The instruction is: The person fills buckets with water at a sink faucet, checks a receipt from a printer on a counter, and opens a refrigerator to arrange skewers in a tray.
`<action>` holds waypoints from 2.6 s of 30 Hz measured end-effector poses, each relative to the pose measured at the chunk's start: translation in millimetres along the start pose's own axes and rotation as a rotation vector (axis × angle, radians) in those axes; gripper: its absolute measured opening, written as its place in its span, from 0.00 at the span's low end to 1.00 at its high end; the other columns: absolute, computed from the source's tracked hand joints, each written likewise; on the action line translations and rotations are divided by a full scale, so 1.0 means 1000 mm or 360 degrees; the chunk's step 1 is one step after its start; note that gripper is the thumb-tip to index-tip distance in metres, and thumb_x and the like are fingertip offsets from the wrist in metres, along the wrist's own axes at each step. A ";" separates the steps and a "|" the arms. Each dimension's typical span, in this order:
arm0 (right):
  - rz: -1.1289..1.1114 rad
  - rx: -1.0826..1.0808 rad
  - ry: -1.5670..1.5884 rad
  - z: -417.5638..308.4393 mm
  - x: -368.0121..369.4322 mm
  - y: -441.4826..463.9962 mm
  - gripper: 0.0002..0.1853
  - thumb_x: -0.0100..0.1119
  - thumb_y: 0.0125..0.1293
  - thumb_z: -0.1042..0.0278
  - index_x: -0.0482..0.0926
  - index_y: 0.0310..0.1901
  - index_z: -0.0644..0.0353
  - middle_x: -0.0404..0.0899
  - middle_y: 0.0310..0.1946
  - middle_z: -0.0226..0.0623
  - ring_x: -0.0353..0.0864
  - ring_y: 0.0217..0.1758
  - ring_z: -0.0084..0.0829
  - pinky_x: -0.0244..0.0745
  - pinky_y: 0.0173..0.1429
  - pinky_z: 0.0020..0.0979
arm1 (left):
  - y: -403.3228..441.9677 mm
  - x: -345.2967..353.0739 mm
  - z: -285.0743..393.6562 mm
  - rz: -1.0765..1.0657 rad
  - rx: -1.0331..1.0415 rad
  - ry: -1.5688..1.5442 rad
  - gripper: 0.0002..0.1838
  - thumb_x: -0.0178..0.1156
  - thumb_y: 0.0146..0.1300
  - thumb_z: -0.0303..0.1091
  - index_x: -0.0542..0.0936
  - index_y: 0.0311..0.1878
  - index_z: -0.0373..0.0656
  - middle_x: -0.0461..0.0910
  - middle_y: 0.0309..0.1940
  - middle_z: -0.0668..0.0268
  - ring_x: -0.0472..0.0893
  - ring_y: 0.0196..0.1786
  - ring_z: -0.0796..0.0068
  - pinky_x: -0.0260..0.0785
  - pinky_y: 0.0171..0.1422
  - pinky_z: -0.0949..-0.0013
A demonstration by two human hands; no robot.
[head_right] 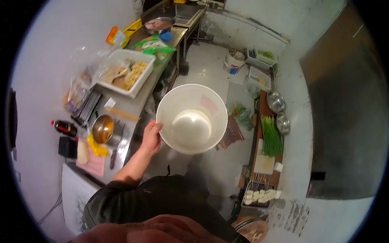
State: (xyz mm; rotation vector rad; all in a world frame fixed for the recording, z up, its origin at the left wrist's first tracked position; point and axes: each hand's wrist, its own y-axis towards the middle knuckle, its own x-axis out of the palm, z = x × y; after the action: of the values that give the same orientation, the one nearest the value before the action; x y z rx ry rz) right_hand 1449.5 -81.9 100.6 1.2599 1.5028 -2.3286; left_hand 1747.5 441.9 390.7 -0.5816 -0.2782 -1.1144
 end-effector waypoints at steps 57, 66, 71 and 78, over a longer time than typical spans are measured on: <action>-0.0301 -0.2224 0.0798 -1.595 -1.238 0.447 0.18 0.55 0.64 0.69 0.70 0.53 0.66 0.77 0.41 0.38 0.77 0.39 0.27 0.73 0.45 0.28 | 1.388 0.217 0.198 0.1798 0.0479 -0.0689 0.17 0.58 0.53 0.35 0.67 0.41 0.36 0.73 0.30 0.64 0.74 0.27 0.74 0.72 0.30 0.68; -0.0065 -0.2976 -0.1056 -1.856 -1.163 0.358 0.20 0.58 0.59 0.58 0.75 0.48 0.64 0.80 0.41 0.47 0.78 0.46 0.43 0.71 0.51 0.35 | 1.477 0.160 0.102 0.1687 -0.0182 -0.0583 0.21 0.61 0.55 0.43 0.70 0.41 0.35 0.76 0.31 0.58 0.72 0.22 0.74 0.67 0.26 0.71; 0.0124 -0.3514 -0.1437 -2.018 -1.066 0.283 0.23 0.51 0.61 0.59 0.69 0.57 0.59 0.69 0.56 0.50 0.70 0.57 0.48 0.66 0.59 0.40 | 1.459 0.209 0.128 0.2096 -0.0041 -0.0358 0.23 0.60 0.57 0.46 0.74 0.45 0.34 0.77 0.32 0.64 0.73 0.28 0.75 0.67 0.32 0.72; 0.0193 -0.4246 -0.1695 -2.080 -0.975 0.177 0.17 0.41 0.63 0.74 0.71 0.53 0.58 0.70 0.55 0.48 0.71 0.56 0.47 0.68 0.58 0.42 | 1.376 0.302 0.164 0.2529 0.0322 -0.0776 0.16 0.54 0.63 0.39 0.73 0.47 0.36 0.77 0.36 0.65 0.77 0.37 0.74 0.70 0.41 0.73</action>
State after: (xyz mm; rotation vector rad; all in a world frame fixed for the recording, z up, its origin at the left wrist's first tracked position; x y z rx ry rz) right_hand 3386.3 1153.7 278.9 -0.5792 1.6995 0.4692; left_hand 3128.6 736.1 261.5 -0.6494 -0.2390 0.5930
